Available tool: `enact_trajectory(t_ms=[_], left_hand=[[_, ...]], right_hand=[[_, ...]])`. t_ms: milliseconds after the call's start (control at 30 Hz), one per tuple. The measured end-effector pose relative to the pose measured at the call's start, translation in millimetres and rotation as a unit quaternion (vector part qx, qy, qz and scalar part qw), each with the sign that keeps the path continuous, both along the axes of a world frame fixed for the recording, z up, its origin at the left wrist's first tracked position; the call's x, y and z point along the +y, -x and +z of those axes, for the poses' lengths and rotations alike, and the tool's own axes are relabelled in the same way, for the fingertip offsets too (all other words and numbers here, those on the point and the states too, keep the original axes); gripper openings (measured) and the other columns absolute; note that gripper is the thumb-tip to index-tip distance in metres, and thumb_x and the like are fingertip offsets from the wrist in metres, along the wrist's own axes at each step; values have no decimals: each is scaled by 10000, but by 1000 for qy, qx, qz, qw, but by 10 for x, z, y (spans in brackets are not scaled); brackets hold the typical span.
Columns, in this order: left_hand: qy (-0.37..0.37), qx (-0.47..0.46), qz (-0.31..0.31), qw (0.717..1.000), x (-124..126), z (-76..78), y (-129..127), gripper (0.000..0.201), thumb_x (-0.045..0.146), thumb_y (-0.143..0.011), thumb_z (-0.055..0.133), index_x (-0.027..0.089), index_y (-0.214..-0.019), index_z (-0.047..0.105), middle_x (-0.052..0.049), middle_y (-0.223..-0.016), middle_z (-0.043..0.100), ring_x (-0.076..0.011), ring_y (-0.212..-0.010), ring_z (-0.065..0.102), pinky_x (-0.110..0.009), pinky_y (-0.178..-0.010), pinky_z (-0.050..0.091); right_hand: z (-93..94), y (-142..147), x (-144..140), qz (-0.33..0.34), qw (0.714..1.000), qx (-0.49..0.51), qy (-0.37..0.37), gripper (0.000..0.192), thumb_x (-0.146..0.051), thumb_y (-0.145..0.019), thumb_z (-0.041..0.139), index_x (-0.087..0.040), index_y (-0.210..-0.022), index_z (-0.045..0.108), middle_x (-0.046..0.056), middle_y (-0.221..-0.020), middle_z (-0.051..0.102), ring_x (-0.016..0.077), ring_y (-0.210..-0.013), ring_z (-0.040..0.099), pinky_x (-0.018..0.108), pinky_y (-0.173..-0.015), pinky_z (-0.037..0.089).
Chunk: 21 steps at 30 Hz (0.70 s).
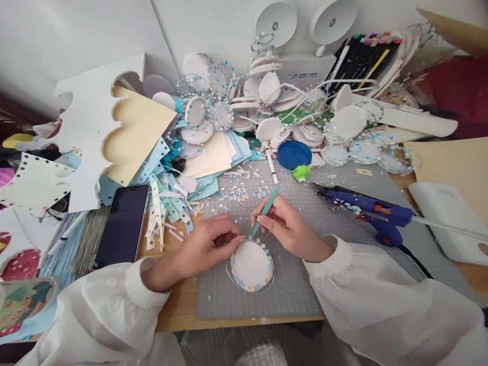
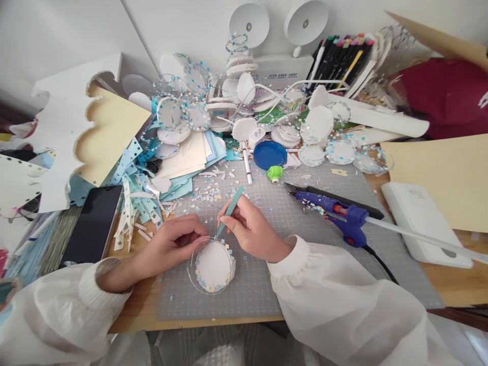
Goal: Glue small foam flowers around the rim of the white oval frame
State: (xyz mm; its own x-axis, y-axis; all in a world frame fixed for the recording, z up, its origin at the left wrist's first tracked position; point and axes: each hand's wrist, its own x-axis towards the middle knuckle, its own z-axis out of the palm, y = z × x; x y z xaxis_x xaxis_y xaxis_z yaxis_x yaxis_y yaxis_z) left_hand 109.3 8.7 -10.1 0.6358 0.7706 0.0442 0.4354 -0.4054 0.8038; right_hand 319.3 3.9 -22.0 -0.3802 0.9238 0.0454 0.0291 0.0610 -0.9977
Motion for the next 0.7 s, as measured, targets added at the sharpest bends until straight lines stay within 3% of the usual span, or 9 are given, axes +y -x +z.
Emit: enact_trajectory(t_ms=[300, 700], left_hand=[[14, -11, -7, 1000, 0, 14, 10, 154, 230, -901, 555, 140, -790, 613, 26, -678, 473, -68, -579, 424, -182, -537, 327], [13, -15, -12, 1000, -6, -9, 23, 151, 244, -898, 562, 146, -794, 609, 29, -674, 475, -65, -567, 416, -183, -523, 318]], right_hand=[[16, -28, 16, -12, 998, -5, 56, 205, -402, -872, 565, -212, -891, 491, 12, -765, 580, 130, -639, 500, 279, -583, 420], [16, -27, 30, -19, 997, -13, 72, 236, -434, -845, 580, -215, -870, 498, 1, -714, 578, 122, -587, 490, 269, -534, 420]])
